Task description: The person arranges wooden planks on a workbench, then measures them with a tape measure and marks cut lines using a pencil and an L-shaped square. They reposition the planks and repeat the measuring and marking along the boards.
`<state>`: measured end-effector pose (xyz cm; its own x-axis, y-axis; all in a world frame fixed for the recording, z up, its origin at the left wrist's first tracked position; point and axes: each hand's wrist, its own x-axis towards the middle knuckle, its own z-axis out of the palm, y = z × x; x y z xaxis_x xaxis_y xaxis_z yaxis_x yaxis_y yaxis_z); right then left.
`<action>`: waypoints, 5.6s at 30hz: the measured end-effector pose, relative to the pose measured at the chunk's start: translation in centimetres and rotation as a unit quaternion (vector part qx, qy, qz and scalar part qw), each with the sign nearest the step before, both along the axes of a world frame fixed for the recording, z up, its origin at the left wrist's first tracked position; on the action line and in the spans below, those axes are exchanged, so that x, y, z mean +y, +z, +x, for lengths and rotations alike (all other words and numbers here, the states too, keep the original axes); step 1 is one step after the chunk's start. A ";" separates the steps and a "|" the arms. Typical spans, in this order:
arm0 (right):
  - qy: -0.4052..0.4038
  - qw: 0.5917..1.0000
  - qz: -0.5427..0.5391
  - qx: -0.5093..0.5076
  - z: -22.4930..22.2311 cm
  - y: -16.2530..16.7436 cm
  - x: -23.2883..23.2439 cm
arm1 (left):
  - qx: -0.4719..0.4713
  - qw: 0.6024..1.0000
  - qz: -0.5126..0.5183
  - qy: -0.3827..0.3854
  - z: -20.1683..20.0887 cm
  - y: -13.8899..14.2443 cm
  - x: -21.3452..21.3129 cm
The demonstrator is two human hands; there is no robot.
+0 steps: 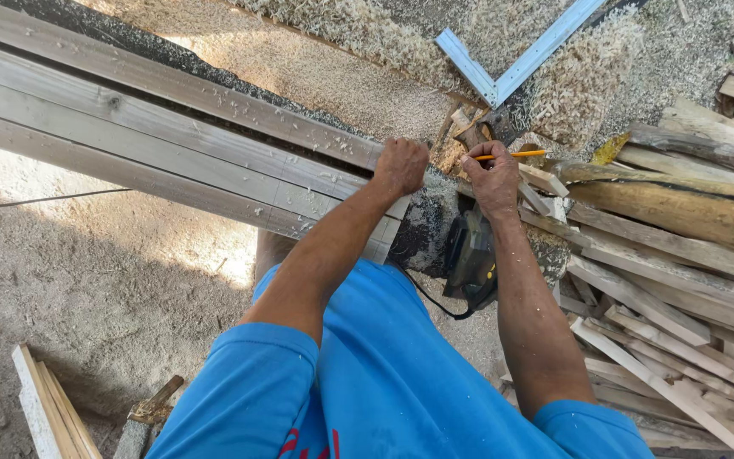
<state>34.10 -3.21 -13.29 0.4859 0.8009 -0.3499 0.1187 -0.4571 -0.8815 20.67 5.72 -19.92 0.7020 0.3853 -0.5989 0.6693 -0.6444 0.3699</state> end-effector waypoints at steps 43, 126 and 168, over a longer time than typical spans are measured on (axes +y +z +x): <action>-0.431 0.900 0.012 0.065 -16.2 -5.4 -12.3 | -0.047 0.976 0.071 -0.200 -12.8 4.2 6.4; 0.290 0.949 -0.076 -0.093 -26.7 -4.3 7.4 | 0.060 0.967 0.186 -0.163 -34.8 3.5 6.8; -0.795 0.584 -0.146 0.074 -27.1 -6.7 8.8 | -0.022 0.956 0.001 -0.291 -39.5 0.5 14.4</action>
